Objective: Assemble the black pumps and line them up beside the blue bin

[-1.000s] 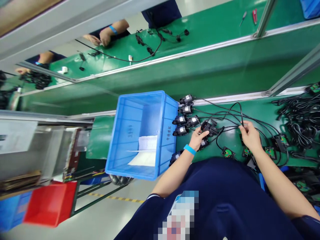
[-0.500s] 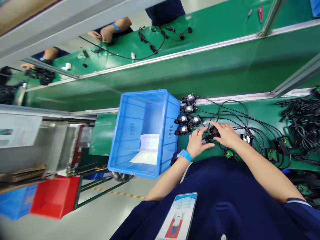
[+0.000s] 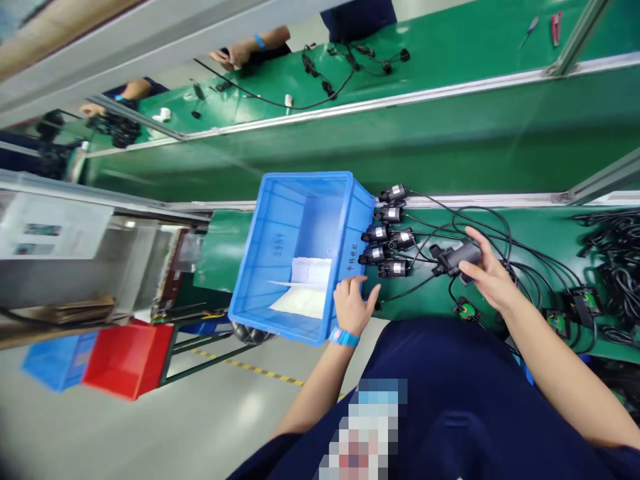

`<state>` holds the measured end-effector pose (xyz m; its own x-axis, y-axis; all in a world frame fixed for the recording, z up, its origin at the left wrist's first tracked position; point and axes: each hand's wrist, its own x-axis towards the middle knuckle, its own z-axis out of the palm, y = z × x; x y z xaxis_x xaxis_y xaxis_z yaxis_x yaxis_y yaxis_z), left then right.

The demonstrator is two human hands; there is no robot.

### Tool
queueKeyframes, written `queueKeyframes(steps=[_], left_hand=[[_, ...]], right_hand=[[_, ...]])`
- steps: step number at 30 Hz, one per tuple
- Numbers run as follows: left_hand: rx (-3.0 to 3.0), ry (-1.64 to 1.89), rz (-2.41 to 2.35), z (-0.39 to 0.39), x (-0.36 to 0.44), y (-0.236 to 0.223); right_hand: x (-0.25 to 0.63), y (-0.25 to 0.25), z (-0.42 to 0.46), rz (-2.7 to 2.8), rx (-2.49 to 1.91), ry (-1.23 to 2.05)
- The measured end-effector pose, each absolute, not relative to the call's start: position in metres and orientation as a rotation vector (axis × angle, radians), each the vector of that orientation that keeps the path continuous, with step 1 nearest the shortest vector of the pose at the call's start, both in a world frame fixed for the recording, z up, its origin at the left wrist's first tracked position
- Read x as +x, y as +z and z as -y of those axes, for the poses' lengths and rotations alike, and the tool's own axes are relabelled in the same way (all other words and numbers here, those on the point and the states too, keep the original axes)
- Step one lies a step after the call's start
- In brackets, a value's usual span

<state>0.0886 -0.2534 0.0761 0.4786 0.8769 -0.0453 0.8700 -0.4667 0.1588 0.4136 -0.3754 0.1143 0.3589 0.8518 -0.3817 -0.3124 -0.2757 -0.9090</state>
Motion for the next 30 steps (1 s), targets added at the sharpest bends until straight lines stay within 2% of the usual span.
queueKeyframes(steps=[4,7,11,15,18,21,26,28,30], left_hand=[[2.529,-0.213,-1.513,0.296,0.039,0.057],[2.447,-0.336,-1.491,0.299,0.034,0.033],[2.403,-0.219,-1.378,0.272,0.063,0.021],[2.309,-0.047,-1.269,0.249,0.088,0.032],[2.224,0.035,-1.147,0.251,0.091,0.048],[2.349,-0.112,-1.065,0.267,0.092,0.060],[2.589,-0.290,-1.279,0.290,0.114,0.053],[2.618,-0.292,-1.336,0.289,0.125,0.047],[2.637,-0.301,-1.312,0.284,0.132,0.044]], right_hand=[[0.378,0.101,0.392,0.546,-1.311,1.435],[0.355,0.079,0.398,0.725,-1.299,1.517],[0.340,0.050,0.399,0.974,-1.361,1.542],[0.327,0.031,0.392,1.266,-1.384,1.526],[0.306,0.015,0.378,1.498,-1.437,1.442],[0.282,0.005,0.363,1.568,-1.512,1.368],[0.290,0.027,0.374,1.670,-1.720,1.210],[0.322,0.041,0.399,1.631,-1.915,0.956],[0.363,0.049,0.429,1.479,-2.207,0.524]])
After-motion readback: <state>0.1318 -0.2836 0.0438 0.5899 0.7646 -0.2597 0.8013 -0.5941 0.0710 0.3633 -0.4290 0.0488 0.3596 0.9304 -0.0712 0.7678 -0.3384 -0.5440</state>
